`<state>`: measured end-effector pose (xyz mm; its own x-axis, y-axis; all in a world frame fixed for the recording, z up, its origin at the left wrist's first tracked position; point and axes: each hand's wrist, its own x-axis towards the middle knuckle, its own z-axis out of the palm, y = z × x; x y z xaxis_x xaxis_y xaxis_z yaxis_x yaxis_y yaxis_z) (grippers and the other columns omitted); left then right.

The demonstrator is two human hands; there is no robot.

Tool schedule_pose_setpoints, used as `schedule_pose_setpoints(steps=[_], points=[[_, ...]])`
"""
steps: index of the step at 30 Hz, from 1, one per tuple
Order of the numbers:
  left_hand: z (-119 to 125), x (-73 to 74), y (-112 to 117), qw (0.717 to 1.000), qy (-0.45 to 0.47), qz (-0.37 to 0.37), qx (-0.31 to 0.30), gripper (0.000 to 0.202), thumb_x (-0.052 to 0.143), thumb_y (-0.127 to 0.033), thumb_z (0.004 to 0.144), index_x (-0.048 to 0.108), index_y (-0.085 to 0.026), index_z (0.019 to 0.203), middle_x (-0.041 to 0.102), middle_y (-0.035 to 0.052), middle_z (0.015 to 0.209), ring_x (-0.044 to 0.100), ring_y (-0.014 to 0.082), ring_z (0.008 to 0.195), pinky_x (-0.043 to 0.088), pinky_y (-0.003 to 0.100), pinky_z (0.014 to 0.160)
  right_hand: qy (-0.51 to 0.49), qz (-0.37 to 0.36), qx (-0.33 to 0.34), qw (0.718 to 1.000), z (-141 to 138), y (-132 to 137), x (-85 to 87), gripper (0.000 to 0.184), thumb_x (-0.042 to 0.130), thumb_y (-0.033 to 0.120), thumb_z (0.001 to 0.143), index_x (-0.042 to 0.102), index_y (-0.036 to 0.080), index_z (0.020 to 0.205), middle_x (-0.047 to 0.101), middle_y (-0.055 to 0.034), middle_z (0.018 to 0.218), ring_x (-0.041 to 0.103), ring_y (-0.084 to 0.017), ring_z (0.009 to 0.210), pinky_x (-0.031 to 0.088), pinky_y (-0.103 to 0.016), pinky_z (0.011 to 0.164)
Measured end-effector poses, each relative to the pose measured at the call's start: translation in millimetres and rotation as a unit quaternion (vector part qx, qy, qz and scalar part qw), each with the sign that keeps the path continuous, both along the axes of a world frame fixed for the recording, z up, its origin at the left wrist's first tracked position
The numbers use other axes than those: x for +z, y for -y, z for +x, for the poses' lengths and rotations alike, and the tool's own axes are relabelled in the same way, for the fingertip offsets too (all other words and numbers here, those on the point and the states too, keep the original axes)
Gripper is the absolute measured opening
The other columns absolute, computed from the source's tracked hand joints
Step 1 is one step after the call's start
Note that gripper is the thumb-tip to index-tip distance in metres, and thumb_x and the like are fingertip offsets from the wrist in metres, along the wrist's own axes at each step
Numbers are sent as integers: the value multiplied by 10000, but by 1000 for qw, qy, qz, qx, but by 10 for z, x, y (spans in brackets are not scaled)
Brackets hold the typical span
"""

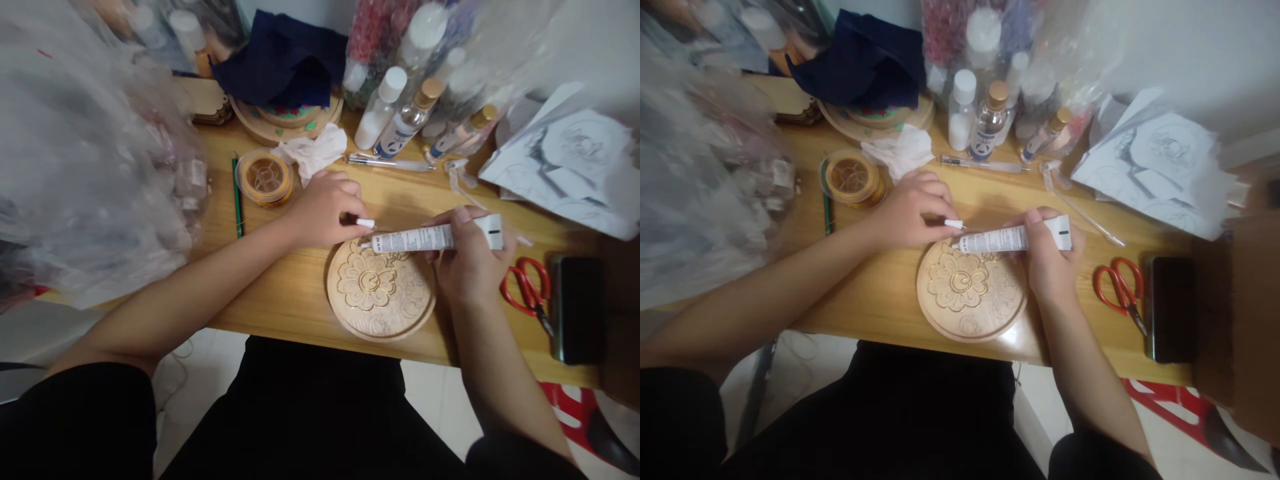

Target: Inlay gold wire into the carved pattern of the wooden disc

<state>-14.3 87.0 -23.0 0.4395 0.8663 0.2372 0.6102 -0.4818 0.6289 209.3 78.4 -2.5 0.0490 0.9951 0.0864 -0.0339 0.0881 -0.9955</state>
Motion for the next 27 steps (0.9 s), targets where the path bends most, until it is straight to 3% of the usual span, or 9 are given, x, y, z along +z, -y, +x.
schedule_pose_setpoints(steps=[8, 27], points=[[-6, -2, -1, 1000, 1, 1, 0, 125, 725, -374, 800, 754, -259, 764, 664, -9, 769, 569, 183, 840, 380, 376, 825, 10, 11, 17, 1000, 24, -8, -13, 253, 774, 402, 787, 667, 231, 634, 632, 52, 559, 448, -78, 347, 325, -229, 291], [2, 6, 1, 1000, -5, 2, 0, 126, 727, -365, 808, 750, -249, 764, 662, -8, 767, 583, 193, 848, 387, 396, 825, 19, 9, 13, 1000, 14, 2, -7, 242, 770, 400, 795, 670, 236, 646, 675, 40, 638, 459, -82, 369, 315, -250, 308]])
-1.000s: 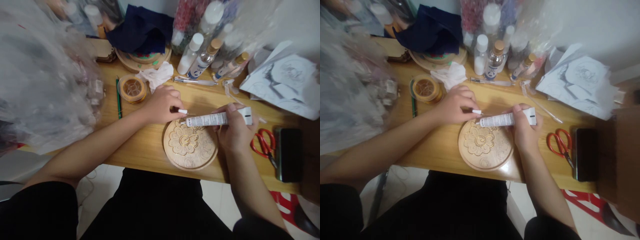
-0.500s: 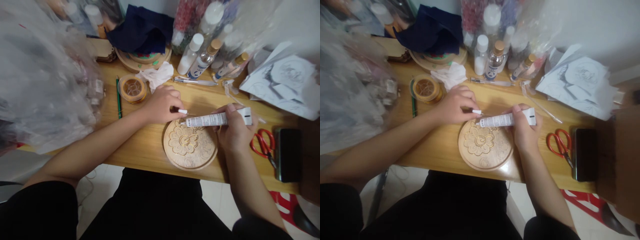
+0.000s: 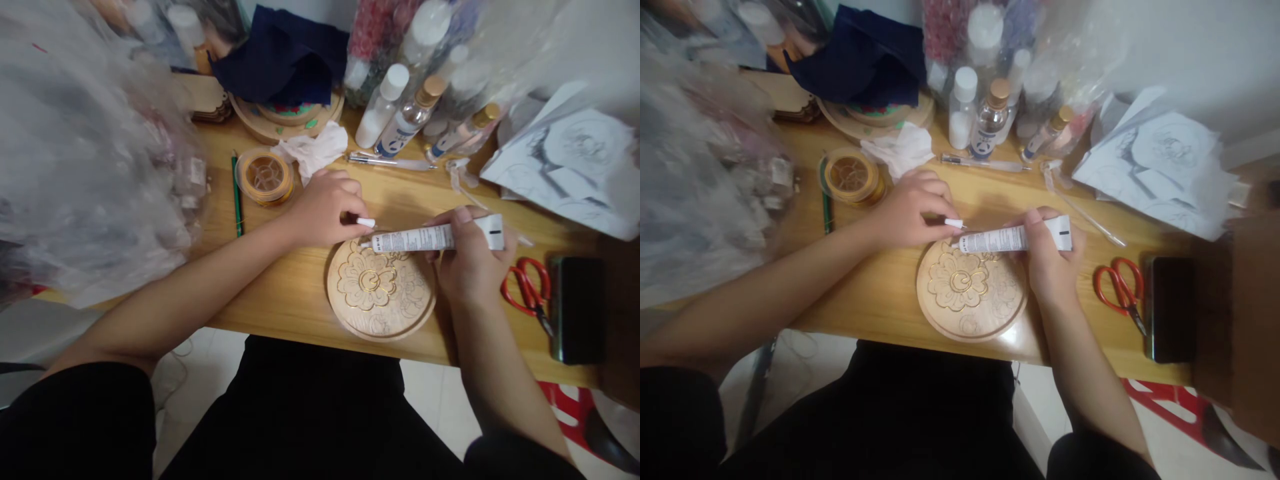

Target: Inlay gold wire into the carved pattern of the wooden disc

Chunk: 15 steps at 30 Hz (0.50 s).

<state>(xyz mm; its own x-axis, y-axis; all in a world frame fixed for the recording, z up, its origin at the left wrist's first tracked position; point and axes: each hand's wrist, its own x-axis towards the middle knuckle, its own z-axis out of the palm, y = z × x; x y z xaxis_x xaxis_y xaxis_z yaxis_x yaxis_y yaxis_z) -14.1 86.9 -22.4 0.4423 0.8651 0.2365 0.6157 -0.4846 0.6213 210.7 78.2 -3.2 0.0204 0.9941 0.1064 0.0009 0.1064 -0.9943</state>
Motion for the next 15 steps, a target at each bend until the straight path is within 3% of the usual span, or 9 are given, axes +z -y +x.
schedule_pose_setpoints(steps=[15], points=[[2, 17, -1, 1000, 10, -10, 3, 111, 741, -361, 794, 757, -255, 764, 672, -11, 766, 574, 184, 827, 390, 389, 830, -5, -16, -5, 1000, -20, 18, 47, 244, 777, 340, 768, 634, 202, 627, 660, 13, 592, 454, -82, 353, 336, -241, 312]])
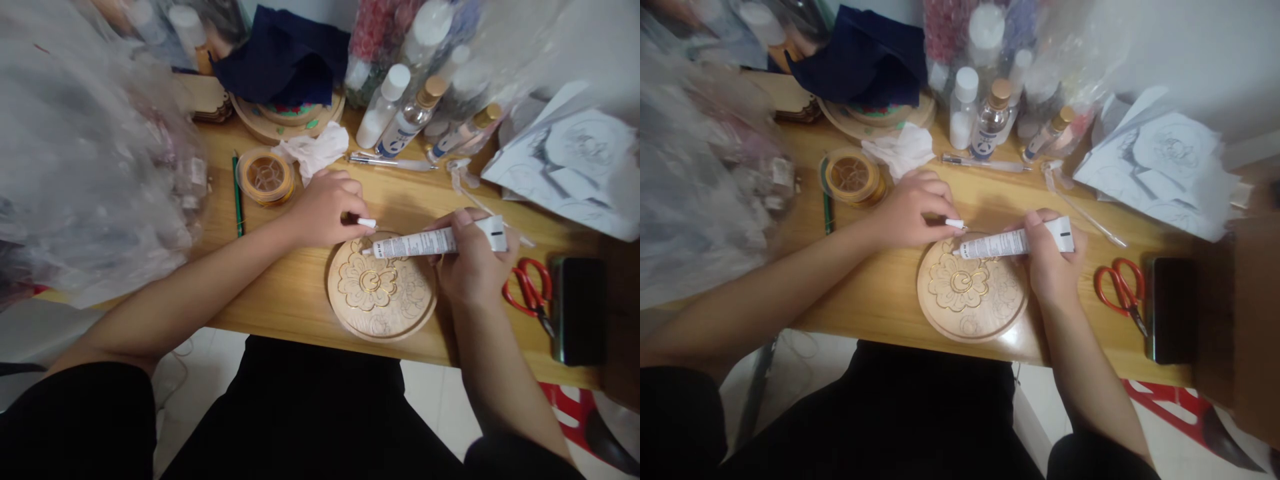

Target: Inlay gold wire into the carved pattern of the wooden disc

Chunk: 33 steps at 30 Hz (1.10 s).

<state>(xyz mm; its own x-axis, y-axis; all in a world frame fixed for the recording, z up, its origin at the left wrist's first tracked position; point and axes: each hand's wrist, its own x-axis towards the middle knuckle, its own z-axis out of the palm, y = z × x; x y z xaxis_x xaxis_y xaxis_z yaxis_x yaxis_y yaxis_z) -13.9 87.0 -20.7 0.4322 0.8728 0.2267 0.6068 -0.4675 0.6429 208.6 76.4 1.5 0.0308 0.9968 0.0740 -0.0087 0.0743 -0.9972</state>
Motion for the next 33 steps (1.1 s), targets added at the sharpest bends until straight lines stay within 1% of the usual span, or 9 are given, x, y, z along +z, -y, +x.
schedule_pose_setpoints(steps=[5, 8, 13, 16, 20, 24, 28, 33], points=[[-2, 1, 4, 1000, -6, 2, -1, 108, 729, -356, 802, 752, -259, 763, 670, -13, 765, 582, 189, 841, 389, 392, 833, 2, -2, 3, 1000, -6, 4, 12, 232, 762, 335, 782, 634, 202, 642, 672, 6, 616, 471, -83, 374, 337, -238, 326], [-2, -3, 4, 1000, -8, 2, 1, 115, 731, -367, 802, 751, -261, 765, 671, -13, 767, 582, 189, 845, 389, 389, 827, 4, -6, 9, 1000, 4, -1, 7, 225, 767, 327, 778, 629, 209, 645, 671, 19, 609, 468, -84, 359, 343, -239, 318], [-2, 3, 3, 1000, -8, -4, -3, 115, 726, -359, 804, 752, -254, 766, 676, -5, 779, 573, 191, 850, 388, 393, 840, 7, 7, -3, 1000, 32, -14, -23, 245, 760, 408, 791, 643, 237, 661, 672, 49, 626, 445, -75, 354, 339, -235, 313], [-3, 6, 4, 1000, -10, -2, -4, 118, 719, -355, 810, 754, -250, 770, 671, -4, 776, 576, 193, 846, 388, 397, 838, 15, 10, 7, 1000, 36, -12, -33, 253, 758, 425, 801, 646, 238, 672, 672, 48, 646, 455, -75, 367, 343, -236, 323], [-3, 3, 9, 1000, -7, 1, 0, 129, 725, -373, 803, 750, -254, 757, 666, -11, 759, 573, 188, 835, 389, 388, 823, 16, 14, 18, 1000, 23, -9, -31, 255, 757, 408, 802, 646, 236, 651, 651, 46, 614, 450, -76, 359, 328, -237, 313], [-1, 4, 11, 1000, -4, 1, 3, 111, 740, -360, 790, 753, -254, 759, 667, -10, 755, 569, 184, 826, 389, 389, 829, 13, 18, 6, 1000, 7, -12, -28, 249, 752, 411, 794, 653, 242, 639, 649, 53, 589, 424, -78, 336, 300, -245, 296], [0, 6, 7, 1000, -7, -3, 0, 102, 740, -351, 792, 748, -255, 759, 664, -14, 763, 564, 181, 832, 390, 384, 834, 19, 14, 13, 1000, 3, -4, -19, 241, 751, 399, 801, 668, 235, 646, 672, 48, 614, 458, -79, 362, 339, -237, 317], [3, 0, 4, 1000, -7, 0, 2, 111, 743, -360, 793, 750, -255, 758, 658, -14, 761, 568, 179, 831, 389, 379, 830, 10, 16, 19, 1000, 5, 4, -7, 231, 741, 378, 816, 672, 228, 655, 677, 49, 623, 472, -70, 373, 350, -218, 321]])
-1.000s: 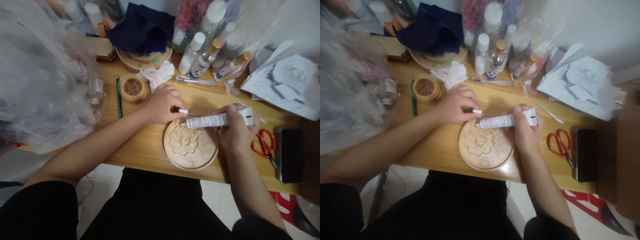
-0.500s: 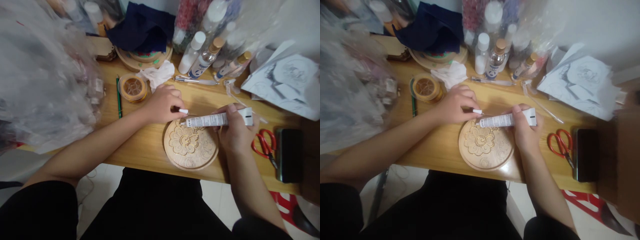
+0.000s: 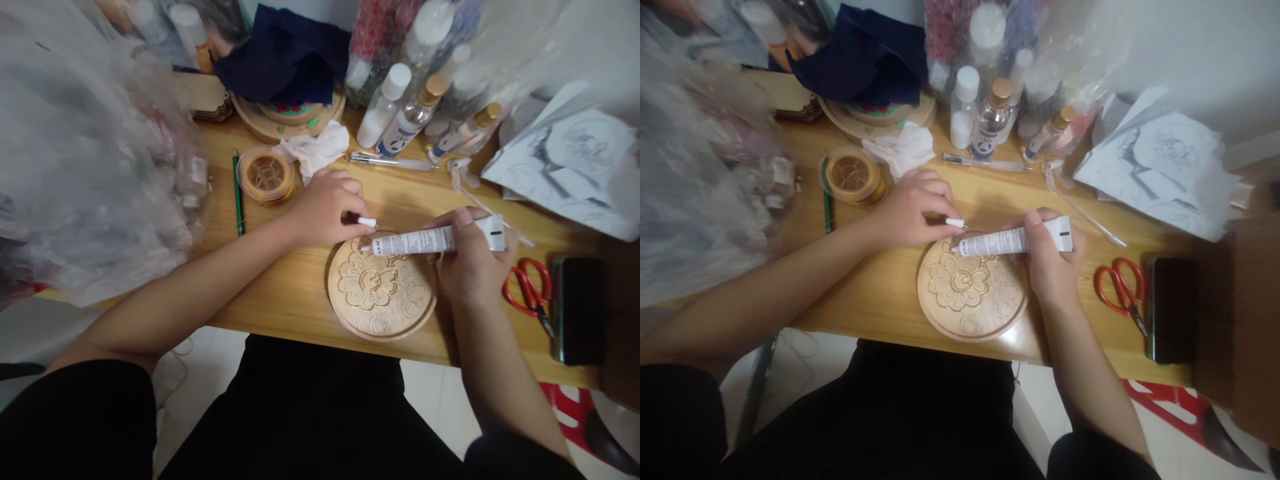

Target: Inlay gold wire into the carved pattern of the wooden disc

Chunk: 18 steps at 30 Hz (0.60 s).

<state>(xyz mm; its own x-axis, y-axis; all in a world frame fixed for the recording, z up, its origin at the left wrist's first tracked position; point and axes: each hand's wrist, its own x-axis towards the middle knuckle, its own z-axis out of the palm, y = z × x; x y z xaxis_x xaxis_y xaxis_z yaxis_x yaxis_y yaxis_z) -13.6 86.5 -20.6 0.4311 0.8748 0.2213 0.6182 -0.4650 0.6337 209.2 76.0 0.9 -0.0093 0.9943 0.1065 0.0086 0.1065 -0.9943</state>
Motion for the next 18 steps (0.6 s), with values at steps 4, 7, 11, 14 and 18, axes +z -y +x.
schedule_pose_setpoints(steps=[4, 7, 11, 14, 18], points=[[3, -7, 3, 1000, 0, 3, -2, 110, 740, -351, 799, 750, -250, 758, 660, -10, 759, 578, 191, 841, 390, 394, 827, 0, 0, 4, 1000, 4, -4, -4, 223, 737, 361, 825, 676, 223, 662, 672, 42, 620, 491, -72, 389, 368, -212, 332], [-1, -6, 4, 1000, -2, 2, -5, 132, 722, -374, 814, 748, -253, 769, 659, -8, 766, 581, 196, 854, 393, 398, 834, 0, 1, 8, 1000, 2, -6, -18, 232, 745, 375, 815, 673, 223, 655, 637, 47, 570, 456, -75, 361, 352, -227, 320], [-6, 3, 0, 1000, -1, 2, -5, 123, 720, -366, 808, 748, -254, 765, 663, -8, 767, 582, 190, 844, 394, 391, 826, -3, 1, 0, 1000, -6, -3, -23, 230, 743, 369, 814, 672, 217, 657, 655, 36, 598, 450, -73, 355, 328, -234, 311], [-4, 2, -5, 1000, 0, 6, -4, 116, 726, -356, 800, 747, -253, 752, 664, -7, 762, 583, 189, 830, 394, 390, 811, -2, 2, -2, 1000, -2, -4, -18, 233, 744, 384, 816, 674, 223, 663, 670, 36, 623, 479, -79, 379, 353, -233, 318], [2, -8, -6, 1000, 5, 8, 0, 125, 735, -370, 792, 752, -255, 747, 667, -6, 754, 574, 188, 813, 391, 386, 792, -2, 1, 0, 1000, 18, -14, -28, 232, 760, 388, 800, 672, 235, 649, 669, 37, 617, 462, -84, 363, 342, -242, 301]])
